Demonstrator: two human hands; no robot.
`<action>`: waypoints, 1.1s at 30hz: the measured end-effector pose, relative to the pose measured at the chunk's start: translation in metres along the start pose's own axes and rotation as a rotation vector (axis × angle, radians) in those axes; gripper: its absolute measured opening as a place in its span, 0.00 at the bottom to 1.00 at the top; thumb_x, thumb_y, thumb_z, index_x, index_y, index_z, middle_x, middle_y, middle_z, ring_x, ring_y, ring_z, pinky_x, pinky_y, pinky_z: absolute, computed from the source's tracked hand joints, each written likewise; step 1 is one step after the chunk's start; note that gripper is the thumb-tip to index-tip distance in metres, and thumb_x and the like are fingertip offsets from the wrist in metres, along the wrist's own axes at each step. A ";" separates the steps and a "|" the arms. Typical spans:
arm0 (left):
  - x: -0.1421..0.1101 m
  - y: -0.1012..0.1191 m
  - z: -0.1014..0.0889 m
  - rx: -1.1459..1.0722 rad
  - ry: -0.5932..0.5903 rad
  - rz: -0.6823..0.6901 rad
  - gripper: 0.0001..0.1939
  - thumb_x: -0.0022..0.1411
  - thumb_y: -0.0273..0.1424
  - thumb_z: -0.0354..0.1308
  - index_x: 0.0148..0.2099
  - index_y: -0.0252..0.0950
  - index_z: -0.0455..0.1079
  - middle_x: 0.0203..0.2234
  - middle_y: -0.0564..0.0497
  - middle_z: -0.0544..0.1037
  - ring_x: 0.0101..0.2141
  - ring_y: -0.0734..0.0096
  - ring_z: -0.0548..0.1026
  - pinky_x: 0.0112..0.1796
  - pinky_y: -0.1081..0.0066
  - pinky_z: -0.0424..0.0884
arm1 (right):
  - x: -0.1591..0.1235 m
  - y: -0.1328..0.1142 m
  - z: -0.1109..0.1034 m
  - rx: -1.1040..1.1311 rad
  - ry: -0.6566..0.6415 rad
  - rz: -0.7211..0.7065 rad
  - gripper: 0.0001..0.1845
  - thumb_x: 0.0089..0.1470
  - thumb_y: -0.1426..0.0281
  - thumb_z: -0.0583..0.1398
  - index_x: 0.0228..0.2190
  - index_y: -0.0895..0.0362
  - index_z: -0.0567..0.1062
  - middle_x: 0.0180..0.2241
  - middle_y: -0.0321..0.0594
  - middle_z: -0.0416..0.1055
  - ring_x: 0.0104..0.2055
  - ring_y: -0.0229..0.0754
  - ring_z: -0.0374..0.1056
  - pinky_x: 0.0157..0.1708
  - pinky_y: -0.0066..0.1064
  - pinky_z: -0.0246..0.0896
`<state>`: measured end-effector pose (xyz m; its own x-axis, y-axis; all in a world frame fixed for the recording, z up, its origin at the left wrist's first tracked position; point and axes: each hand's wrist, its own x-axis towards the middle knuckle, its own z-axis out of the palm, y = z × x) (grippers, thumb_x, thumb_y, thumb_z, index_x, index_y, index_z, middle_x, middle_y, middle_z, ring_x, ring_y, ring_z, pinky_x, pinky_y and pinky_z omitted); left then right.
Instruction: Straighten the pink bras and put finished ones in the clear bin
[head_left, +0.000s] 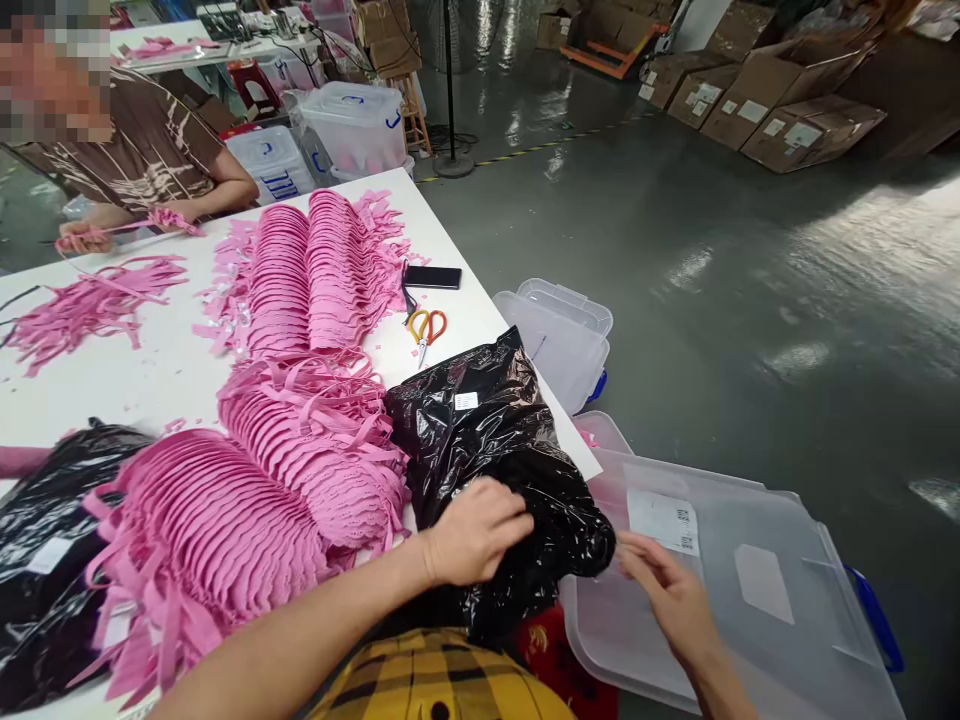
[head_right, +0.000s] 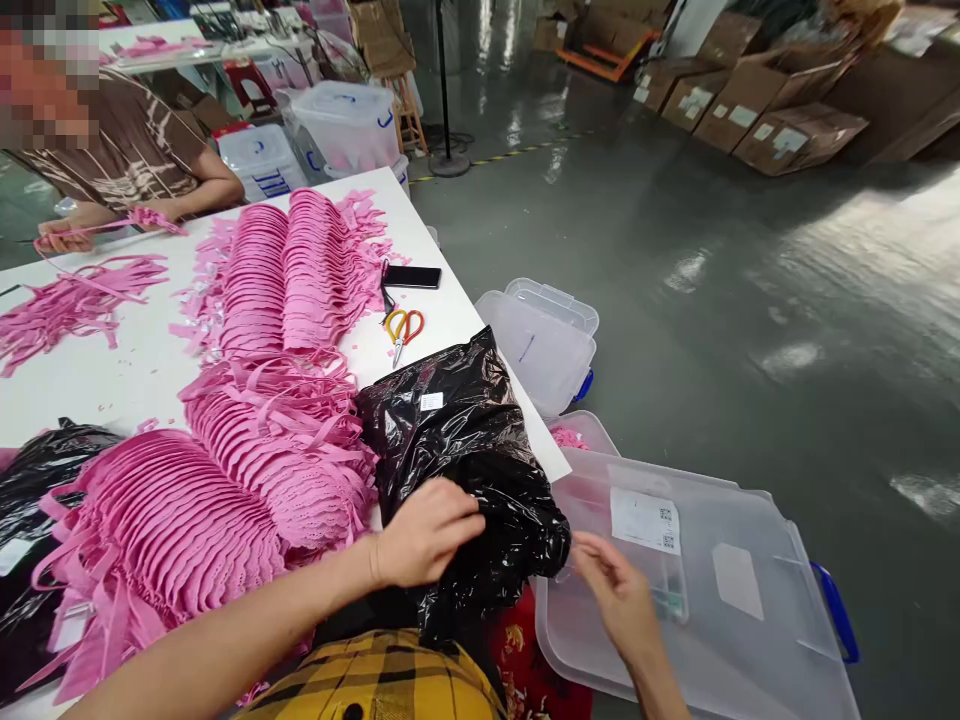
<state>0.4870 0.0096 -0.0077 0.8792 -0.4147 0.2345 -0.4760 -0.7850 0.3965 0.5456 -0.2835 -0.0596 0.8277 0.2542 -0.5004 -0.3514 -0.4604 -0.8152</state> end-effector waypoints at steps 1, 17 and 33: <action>-0.011 0.004 0.006 0.024 -0.104 0.062 0.13 0.58 0.29 0.52 0.47 0.36 0.68 0.41 0.45 0.73 0.44 0.63 0.68 0.51 0.56 0.60 | 0.002 -0.013 0.014 -0.029 -0.173 -0.084 0.18 0.50 0.59 0.58 0.41 0.54 0.74 0.35 0.43 0.75 0.33 0.45 0.71 0.36 0.35 0.68; -0.065 -0.050 -0.018 0.399 -0.202 -0.159 0.04 0.58 0.26 0.55 0.32 0.35 0.71 0.30 0.48 0.73 0.48 0.60 0.66 0.59 0.45 0.41 | 0.076 -0.049 0.139 -0.510 -0.103 -0.766 0.18 0.56 0.73 0.49 0.45 0.59 0.73 0.48 0.49 0.70 0.51 0.48 0.65 0.51 0.43 0.61; -0.218 0.065 -0.022 0.495 0.293 -0.786 0.22 0.59 0.33 0.54 0.56 0.43 0.63 0.57 0.44 0.63 0.61 0.54 0.51 0.58 0.48 0.43 | 0.078 -0.058 0.151 -0.643 -0.072 -1.109 0.19 0.56 0.56 0.51 0.41 0.52 0.74 0.38 0.44 0.76 0.36 0.52 0.73 0.33 0.41 0.68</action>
<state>0.2645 0.0591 -0.0132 0.8710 0.3883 0.3009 0.3652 -0.9215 0.1321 0.5641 -0.1085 -0.0951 0.5082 0.7991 0.3213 0.7969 -0.2947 -0.5274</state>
